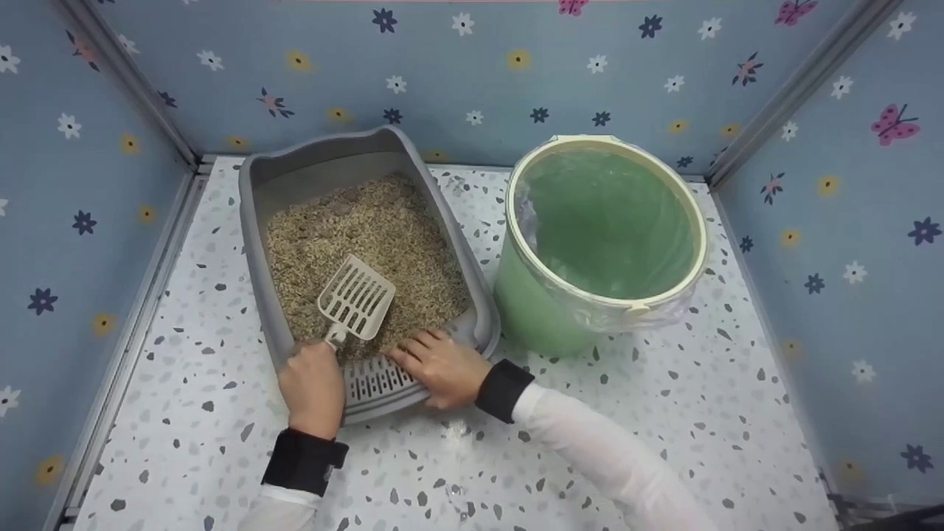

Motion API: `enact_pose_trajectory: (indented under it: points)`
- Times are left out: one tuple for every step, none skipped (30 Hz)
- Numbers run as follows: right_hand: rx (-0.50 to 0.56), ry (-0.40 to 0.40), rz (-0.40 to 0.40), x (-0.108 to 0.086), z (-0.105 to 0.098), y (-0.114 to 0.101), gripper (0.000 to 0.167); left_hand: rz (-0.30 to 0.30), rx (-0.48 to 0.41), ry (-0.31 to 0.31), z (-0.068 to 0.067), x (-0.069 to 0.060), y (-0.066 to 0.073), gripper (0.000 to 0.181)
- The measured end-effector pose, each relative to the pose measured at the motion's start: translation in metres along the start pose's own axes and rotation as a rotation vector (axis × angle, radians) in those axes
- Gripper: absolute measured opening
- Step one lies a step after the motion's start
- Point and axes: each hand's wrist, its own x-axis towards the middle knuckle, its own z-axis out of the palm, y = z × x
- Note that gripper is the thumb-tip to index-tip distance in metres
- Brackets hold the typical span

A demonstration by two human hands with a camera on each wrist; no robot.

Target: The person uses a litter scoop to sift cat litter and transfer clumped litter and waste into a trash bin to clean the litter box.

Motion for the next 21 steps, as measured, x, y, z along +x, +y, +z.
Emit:
enact_pose_trajectory:
  points:
    - [-0.001,-0.003,-0.008,-0.002,0.000,0.002,0.098,-0.005,0.012,0.004,0.000,-0.002,0.003,0.022]
    - [-0.002,-0.002,-0.018,-0.005,-0.001,0.004,0.098,-0.010,0.023,0.003,-0.001,-0.003,0.007,0.022]
    - [-0.003,-0.002,-0.025,-0.007,-0.001,0.006,0.098,-0.014,0.035,0.002,-0.001,-0.005,0.010,0.023]
    - [-0.007,-0.004,-0.031,-0.009,-0.002,0.008,0.098,-0.016,0.043,0.000,-0.002,-0.006,0.013,0.024]
    - [-0.011,-0.001,-0.039,-0.010,-0.002,0.010,0.097,-0.018,0.049,-0.003,-0.002,-0.008,0.015,0.025]
    - [-0.015,-0.003,-0.043,-0.012,-0.002,0.011,0.097,-0.020,0.055,-0.005,-0.002,-0.009,0.017,0.026]
    - [-0.016,-0.006,-0.045,-0.013,-0.003,0.012,0.097,-0.024,0.055,-0.010,-0.002,-0.010,0.018,0.027]
    - [-0.015,-0.008,-0.044,-0.014,-0.003,0.013,0.098,-0.027,0.054,-0.016,-0.002,-0.010,0.020,0.028]
    - [-0.012,-0.013,-0.041,-0.015,-0.003,0.013,0.098,-0.032,0.048,-0.026,-0.002,-0.010,0.020,0.028]
    - [-0.011,-0.018,-0.037,-0.015,-0.004,0.013,0.099,-0.034,0.035,-0.038,-0.003,-0.010,0.020,0.027]
    - [-0.010,-0.019,-0.033,-0.015,-0.004,0.013,0.099,-0.036,0.016,-0.053,-0.004,-0.010,0.019,0.026]
    - [-0.009,-0.021,-0.026,-0.015,-0.004,0.013,0.100,-0.037,-0.004,-0.068,-0.005,-0.009,0.018,0.025]
    - [-0.004,-0.019,-0.020,-0.015,-0.005,0.012,0.100,-0.036,-0.027,-0.083,-0.007,-0.007,0.017,0.024]
    - [0.003,-0.020,-0.014,-0.015,-0.005,0.011,0.100,-0.036,-0.047,-0.101,-0.010,-0.005,0.015,0.023]
    - [0.006,-0.019,-0.008,-0.014,-0.005,0.010,0.101,-0.035,-0.069,-0.119,-0.012,-0.002,0.013,0.022]
    - [0.010,-0.016,0.000,-0.014,-0.006,0.009,0.101,-0.031,-0.091,-0.130,-0.015,0.001,0.011,0.021]
    - [0.016,-0.014,0.010,-0.014,-0.006,0.008,0.102,-0.025,-0.108,-0.141,-0.018,0.006,0.008,0.020]
    - [0.022,-0.021,0.024,-0.013,-0.007,0.006,0.103,-0.020,-0.119,-0.148,-0.021,0.012,0.005,0.018]
    - [0.019,-0.025,0.034,-0.012,-0.007,0.003,0.104,-0.012,-0.131,-0.158,-0.024,0.019,0.001,0.017]
    - [0.015,-0.032,0.044,-0.010,-0.007,-0.001,0.104,-0.004,-0.136,-0.164,-0.026,0.027,-0.002,0.016]
    - [0.004,-0.038,0.052,-0.008,-0.008,-0.005,0.105,0.010,-0.140,-0.169,-0.028,0.035,-0.006,0.015]
